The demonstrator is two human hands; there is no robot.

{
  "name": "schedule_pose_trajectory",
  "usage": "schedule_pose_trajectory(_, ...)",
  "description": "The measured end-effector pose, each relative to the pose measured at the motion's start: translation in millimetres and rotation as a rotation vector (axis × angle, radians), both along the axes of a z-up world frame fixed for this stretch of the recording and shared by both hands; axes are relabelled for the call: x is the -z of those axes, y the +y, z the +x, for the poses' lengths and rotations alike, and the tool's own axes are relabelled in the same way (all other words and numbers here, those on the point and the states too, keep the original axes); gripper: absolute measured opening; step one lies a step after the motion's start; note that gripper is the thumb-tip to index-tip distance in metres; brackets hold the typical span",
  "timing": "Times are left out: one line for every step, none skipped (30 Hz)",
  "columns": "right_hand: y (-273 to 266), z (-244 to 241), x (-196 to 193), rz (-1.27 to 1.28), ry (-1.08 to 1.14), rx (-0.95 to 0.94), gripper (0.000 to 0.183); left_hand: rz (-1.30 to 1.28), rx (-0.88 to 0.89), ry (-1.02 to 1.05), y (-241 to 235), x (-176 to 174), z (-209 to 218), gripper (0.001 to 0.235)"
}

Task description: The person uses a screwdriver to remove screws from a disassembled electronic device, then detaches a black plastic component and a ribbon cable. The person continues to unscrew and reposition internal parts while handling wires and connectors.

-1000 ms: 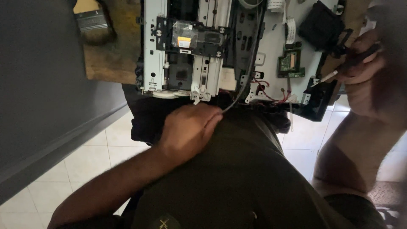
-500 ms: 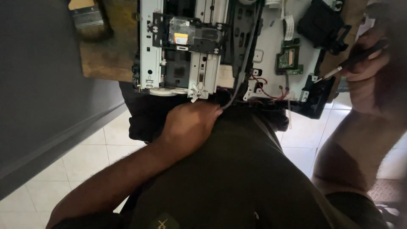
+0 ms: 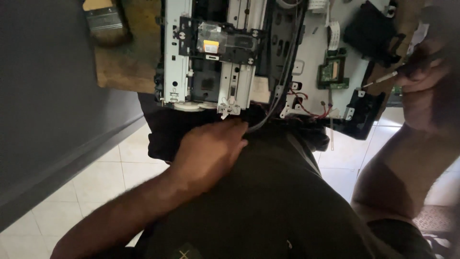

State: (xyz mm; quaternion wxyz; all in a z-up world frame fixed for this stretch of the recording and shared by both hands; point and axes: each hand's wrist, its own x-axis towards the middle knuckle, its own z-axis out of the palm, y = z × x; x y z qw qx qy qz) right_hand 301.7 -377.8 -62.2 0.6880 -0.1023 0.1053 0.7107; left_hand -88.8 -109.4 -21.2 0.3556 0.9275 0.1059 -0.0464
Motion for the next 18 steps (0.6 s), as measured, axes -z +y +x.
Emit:
schedule_pose_trajectory(9.4, -5.1, -7.9, 0.069, -0.153, -0.044, 0.028, 0.054, 0.0, -0.033, -3.9, 0.0, 2.4, 0.041)
schedule_pose_trajectory(1.1, -4.1, 0.1, 0.065, -0.153, -0.042, 0.028, 0.05, 0.002, -0.033, -2.9, -4.8, 3.1, 0.041)
schedule_pose_trajectory(-7.5, -3.0, 8.2, 0.008, -0.329, 0.108, 0.029, 0.034, -0.001, -0.057, -2.2, -9.4, 4.0, 0.04)
schedule_pose_trajectory(-15.5, -2.2, 17.2, -0.049, -0.503, 0.258, 0.032, 0.02, -0.003, -0.08, -1.0, -14.1, 4.5, 0.039)
schedule_pose_trajectory(-14.0, -9.6, 10.0, -0.051, -0.503, 0.26, 0.032, 0.019, -0.002, -0.079, -2.1, -12.6, 5.5, 0.039)
schedule_pose_trajectory(-10.2, -15.9, 3.6, -0.046, -0.691, 0.272, 0.036, -0.007, -0.022, -0.082, -2.8, -11.2, 6.2, 0.034)
schedule_pose_trajectory(-6.4, -22.4, -3.1, -0.042, -0.877, 0.285, 0.049, -0.033, -0.043, -0.086, -3.5, -10.0, 6.7, 0.029)
schedule_pose_trajectory(-5.9, -20.6, -0.3, -0.039, -0.877, 0.284, 0.049, -0.031, -0.045, -0.087, -5.0, -8.2, 8.3, 0.029)
schedule_pose_trajectory(-5.5, -18.6, 2.6, -0.017, -0.591, 0.309, 0.039, 0.008, -0.065, -0.136, -6.6, -6.4, 10.1, 0.019)
schedule_pose_trajectory(-7.0, -17.7, 5.0, 0.0, -0.301, 0.334, 0.031, 0.043, -0.083, -0.184, -9.1, -4.6, 11.6, 0.015)
schedule_pose_trajectory(-2.2, -23.8, 2.3, -0.001, -0.302, 0.334, 0.031, 0.042, -0.083, -0.184, -10.6, -3.5, 13.4, 0.015)
schedule_pose_trajectory(3.3, -29.5, -0.6, -0.088, -0.804, 0.278, 0.022, 0.061, -0.1, -0.234, -11.6, -2.3, 15.6, 0.015)
schedule_pose_trajectory(8.9, -35.1, -3.4, -0.182, -1.298, 0.212, 0.023, 0.079, -0.116, -0.285, -12.5, -1.2, 17.9, 0.018)
schedule_pose_trajectory(9.2, -39.3, -8.8, -0.181, -1.3, 0.212, 0.023, 0.08, -0.117, -0.286, -12.7, -1.4, 18.2, 0.018)
schedule_pose_trajectory(9.6, -43.4, -14.2, -0.234, -1.241, 0.221, 0.024, 0.078, -0.107, -0.253, -12.8, -1.6, 18.6, 0.017)
schedule_pose_trajectory(9.8, -47.7, -19.6, -0.287, -1.181, 0.233, 0.028, 0.076, -0.096, -0.219, -12.4, -2.0, 19.3, 0.016)
schedule_pose_trajectory(11.7, -45.8, -19.0, -0.288, -1.182, 0.235, 0.028, 0.076, -0.094, -0.221, -10.8, -2.4, 18.8, 0.016)
schedule_pose_trajectory(13.7, -44.6, -17.5, -0.192, -1.24, 0.216, 0.028, 0.084, -0.089, -0.219, -9.7, -2.8, 17.3, 0.017)
